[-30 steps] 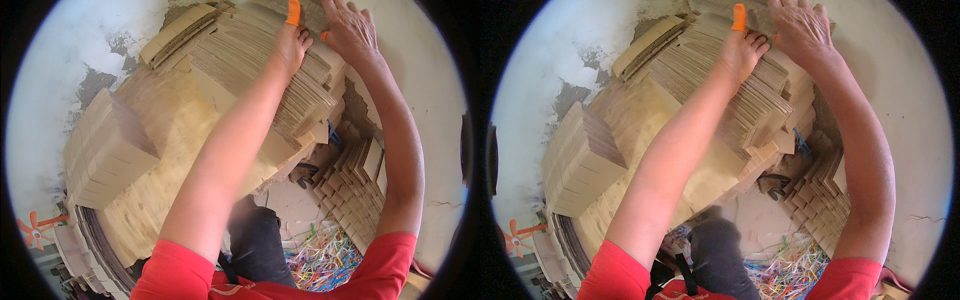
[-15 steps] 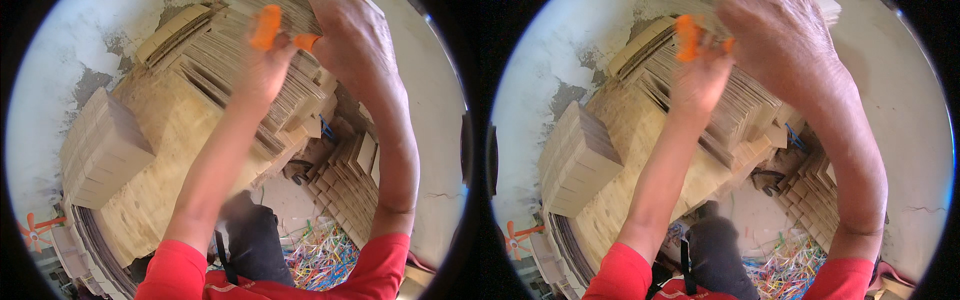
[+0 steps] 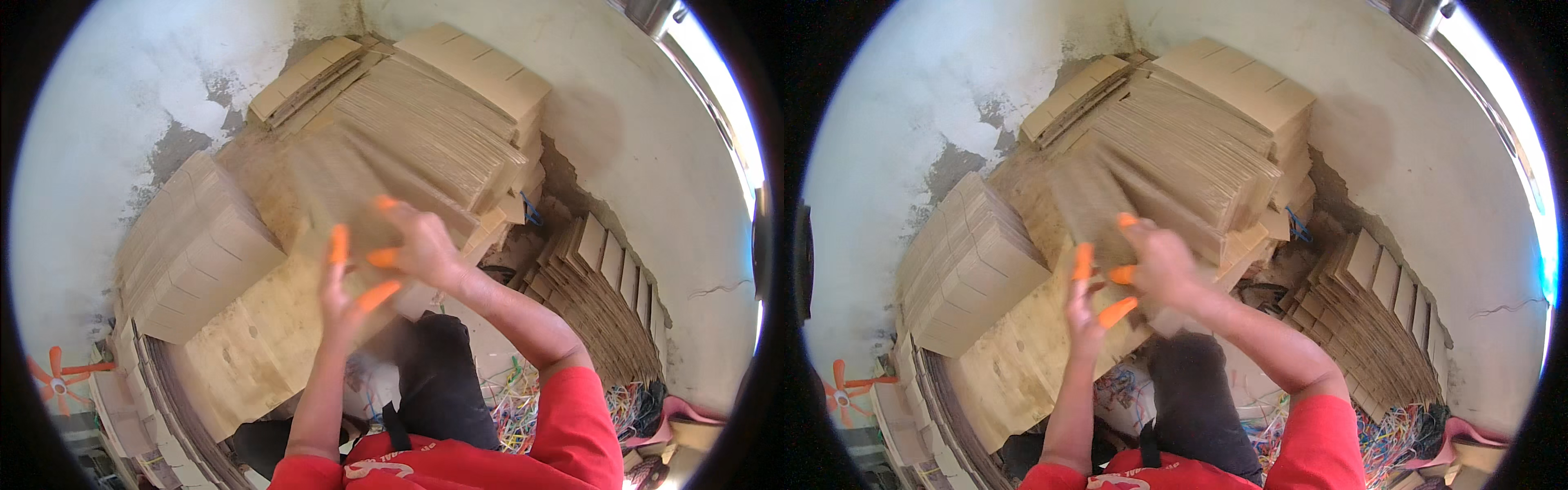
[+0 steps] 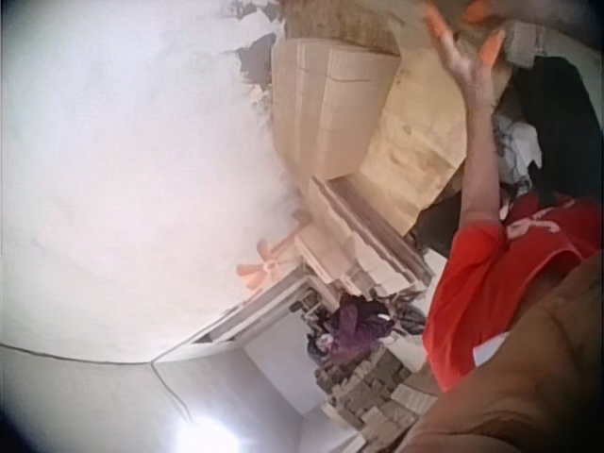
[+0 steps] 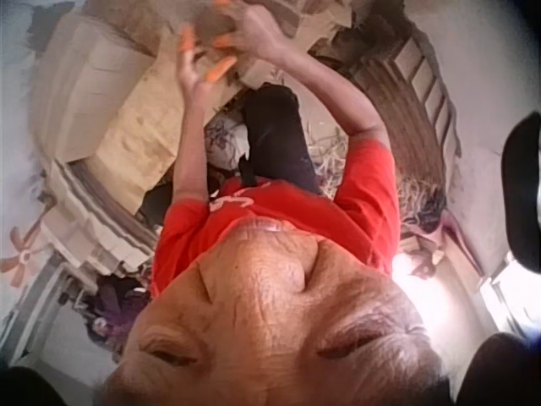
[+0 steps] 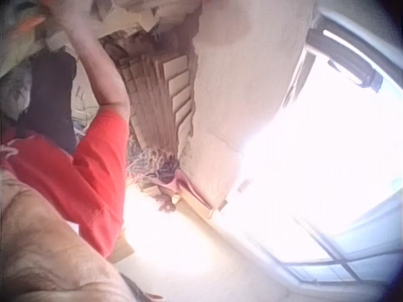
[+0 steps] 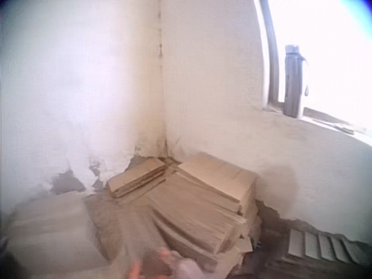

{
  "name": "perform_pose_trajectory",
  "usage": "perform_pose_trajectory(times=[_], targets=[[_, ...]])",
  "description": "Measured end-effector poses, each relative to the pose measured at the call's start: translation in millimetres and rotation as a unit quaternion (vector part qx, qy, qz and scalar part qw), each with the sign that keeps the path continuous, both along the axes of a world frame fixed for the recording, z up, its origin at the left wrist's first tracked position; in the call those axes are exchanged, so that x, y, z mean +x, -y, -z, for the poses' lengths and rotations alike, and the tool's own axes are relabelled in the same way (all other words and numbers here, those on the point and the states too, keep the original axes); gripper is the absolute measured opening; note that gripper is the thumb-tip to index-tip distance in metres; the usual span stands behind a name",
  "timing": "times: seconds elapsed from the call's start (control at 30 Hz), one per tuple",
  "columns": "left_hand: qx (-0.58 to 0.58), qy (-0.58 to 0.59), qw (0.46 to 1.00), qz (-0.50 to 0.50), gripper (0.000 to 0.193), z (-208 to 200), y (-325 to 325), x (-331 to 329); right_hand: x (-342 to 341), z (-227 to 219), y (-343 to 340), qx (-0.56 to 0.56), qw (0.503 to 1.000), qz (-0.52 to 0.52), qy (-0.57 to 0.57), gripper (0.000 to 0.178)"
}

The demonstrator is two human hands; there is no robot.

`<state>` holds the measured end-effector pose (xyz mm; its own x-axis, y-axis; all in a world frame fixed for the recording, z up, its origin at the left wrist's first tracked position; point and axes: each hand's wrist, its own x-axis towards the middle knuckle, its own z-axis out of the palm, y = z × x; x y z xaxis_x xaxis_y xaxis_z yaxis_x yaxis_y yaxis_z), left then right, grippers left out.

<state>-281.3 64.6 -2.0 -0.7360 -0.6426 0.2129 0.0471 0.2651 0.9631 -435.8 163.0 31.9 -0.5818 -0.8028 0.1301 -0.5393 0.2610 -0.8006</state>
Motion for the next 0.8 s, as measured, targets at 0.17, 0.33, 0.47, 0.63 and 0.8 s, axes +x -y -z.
perform_pose_trajectory(times=[0.17, 0.33, 0.47, 0.63, 0.8], targets=[[0.031, -0.011, 0.998, 0.050, 0.092, 31, 6, -31, -34, 38, -27, -0.062, 0.996, 0.059, 0.025, 0.076], [0.042, -0.036, 0.998, 0.038, 0.088, 33, -5, -56, -61, -16, -17, 0.022, 0.998, 0.063, -0.017, 0.061], [0.047, -0.063, 0.996, 0.034, 0.083, 30, -10, -71, -61, -2, -20, 0.089, 0.986, 0.066, -0.127, 0.038], [0.007, 0.019, 0.999, 0.045, 0.078, 43, -6, -52, -38, -9, -30, 0.112, 0.840, 0.057, -0.528, 0.028], [0.091, -0.013, 0.996, 0.000, 0.062, 61, -17, -9, -15, 11, -27, 0.034, 0.881, 0.136, -0.453, 0.031]])
